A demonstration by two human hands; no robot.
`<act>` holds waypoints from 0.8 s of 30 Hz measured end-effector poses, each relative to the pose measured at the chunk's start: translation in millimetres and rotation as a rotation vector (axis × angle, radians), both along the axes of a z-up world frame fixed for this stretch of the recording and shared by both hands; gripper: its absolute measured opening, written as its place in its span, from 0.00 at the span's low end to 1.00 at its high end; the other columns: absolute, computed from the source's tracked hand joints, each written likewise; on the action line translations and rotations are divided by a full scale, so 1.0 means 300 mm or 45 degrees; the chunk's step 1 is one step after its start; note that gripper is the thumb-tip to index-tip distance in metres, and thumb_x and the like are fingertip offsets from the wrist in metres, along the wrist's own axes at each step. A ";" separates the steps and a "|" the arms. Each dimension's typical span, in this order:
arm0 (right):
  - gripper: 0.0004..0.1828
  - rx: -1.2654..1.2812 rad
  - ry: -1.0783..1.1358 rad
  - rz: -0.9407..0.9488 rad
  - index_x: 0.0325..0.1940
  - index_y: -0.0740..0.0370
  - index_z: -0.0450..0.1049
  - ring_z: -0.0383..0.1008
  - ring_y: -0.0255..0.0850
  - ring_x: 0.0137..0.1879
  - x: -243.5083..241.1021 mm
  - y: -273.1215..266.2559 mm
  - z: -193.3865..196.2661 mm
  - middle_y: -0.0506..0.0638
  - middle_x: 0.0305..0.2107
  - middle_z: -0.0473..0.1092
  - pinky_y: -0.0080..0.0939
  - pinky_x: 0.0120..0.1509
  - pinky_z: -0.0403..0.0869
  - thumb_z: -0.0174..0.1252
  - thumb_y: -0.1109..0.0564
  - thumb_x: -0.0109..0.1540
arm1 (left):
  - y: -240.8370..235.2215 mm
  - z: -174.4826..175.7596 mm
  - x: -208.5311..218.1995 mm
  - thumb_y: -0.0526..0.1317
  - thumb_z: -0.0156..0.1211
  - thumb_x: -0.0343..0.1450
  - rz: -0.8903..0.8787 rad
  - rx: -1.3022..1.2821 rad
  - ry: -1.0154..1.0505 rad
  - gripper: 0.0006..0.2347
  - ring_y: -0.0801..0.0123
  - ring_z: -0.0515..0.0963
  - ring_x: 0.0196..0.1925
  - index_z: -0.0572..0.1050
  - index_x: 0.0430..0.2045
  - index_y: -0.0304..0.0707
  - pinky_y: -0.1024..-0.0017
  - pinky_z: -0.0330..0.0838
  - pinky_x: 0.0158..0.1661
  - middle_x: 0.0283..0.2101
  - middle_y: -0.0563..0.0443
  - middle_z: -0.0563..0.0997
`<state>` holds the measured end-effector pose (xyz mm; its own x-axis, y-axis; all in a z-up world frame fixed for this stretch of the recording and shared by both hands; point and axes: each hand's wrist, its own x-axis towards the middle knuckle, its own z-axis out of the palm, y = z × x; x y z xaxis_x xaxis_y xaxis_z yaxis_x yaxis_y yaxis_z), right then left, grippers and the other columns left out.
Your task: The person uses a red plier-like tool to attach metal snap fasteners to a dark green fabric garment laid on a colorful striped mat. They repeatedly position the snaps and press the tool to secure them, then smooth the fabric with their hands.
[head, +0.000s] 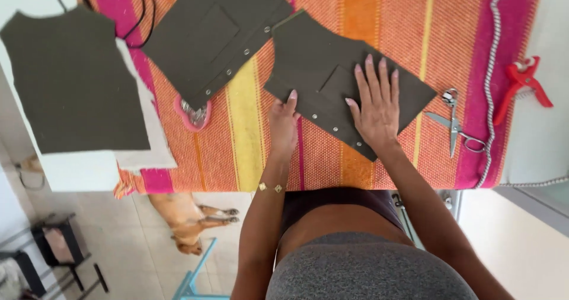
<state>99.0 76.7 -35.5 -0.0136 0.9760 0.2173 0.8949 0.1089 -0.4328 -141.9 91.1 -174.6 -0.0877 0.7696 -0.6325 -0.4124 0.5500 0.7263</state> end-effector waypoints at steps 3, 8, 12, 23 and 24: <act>0.35 -0.057 -0.164 -0.046 0.85 0.65 0.62 0.47 0.63 0.86 -0.010 -0.004 -0.025 0.64 0.81 0.55 0.69 0.86 0.44 0.43 0.41 0.80 | -0.039 -0.133 0.000 0.40 0.70 0.79 0.001 -0.021 -0.006 0.18 0.46 0.84 0.61 0.78 0.60 0.28 0.45 0.76 0.63 0.54 0.33 0.85; 0.35 -0.096 -0.228 -0.055 0.86 0.64 0.60 0.45 0.62 0.86 -0.010 -0.001 -0.024 0.63 0.82 0.52 0.68 0.86 0.44 0.38 0.41 0.81 | 0.026 0.251 0.042 0.47 0.77 0.72 -0.141 -0.104 0.157 0.15 0.75 0.84 0.39 0.81 0.42 0.34 0.66 0.83 0.50 0.30 0.60 0.79; 0.36 -0.128 -0.238 -0.050 0.87 0.62 0.59 0.43 0.63 0.86 0.001 -0.004 -0.057 0.61 0.83 0.50 0.70 0.86 0.43 0.40 0.39 0.80 | -0.061 0.251 0.104 0.48 0.81 0.69 -0.297 -0.116 0.237 0.16 0.78 0.80 0.31 0.81 0.36 0.35 0.68 0.84 0.43 0.24 0.59 0.74; 0.33 -0.281 -0.234 -0.055 0.88 0.61 0.55 0.44 0.62 0.88 -0.010 -0.003 0.024 0.59 0.83 0.47 0.70 0.90 0.47 0.40 0.43 0.82 | -0.245 0.465 0.231 0.33 0.72 0.74 -0.805 -0.051 0.011 0.21 0.63 0.94 0.39 0.65 0.13 0.46 0.83 0.85 0.33 0.15 0.55 0.69; 0.33 -0.278 -0.230 -0.057 0.88 0.61 0.55 0.44 0.62 0.88 -0.009 -0.004 0.023 0.59 0.83 0.47 0.70 0.90 0.47 0.40 0.43 0.82 | -0.257 0.456 0.246 0.33 0.72 0.74 -0.807 -0.049 0.016 0.21 0.63 0.94 0.39 0.65 0.13 0.46 0.83 0.85 0.33 0.15 0.55 0.69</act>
<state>96.4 75.6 -28.6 0.0109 0.9999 0.0000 0.9615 -0.0105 -0.2747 -68.3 14.0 -37.7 0.3700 0.6513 -0.6625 0.0099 0.7103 0.7038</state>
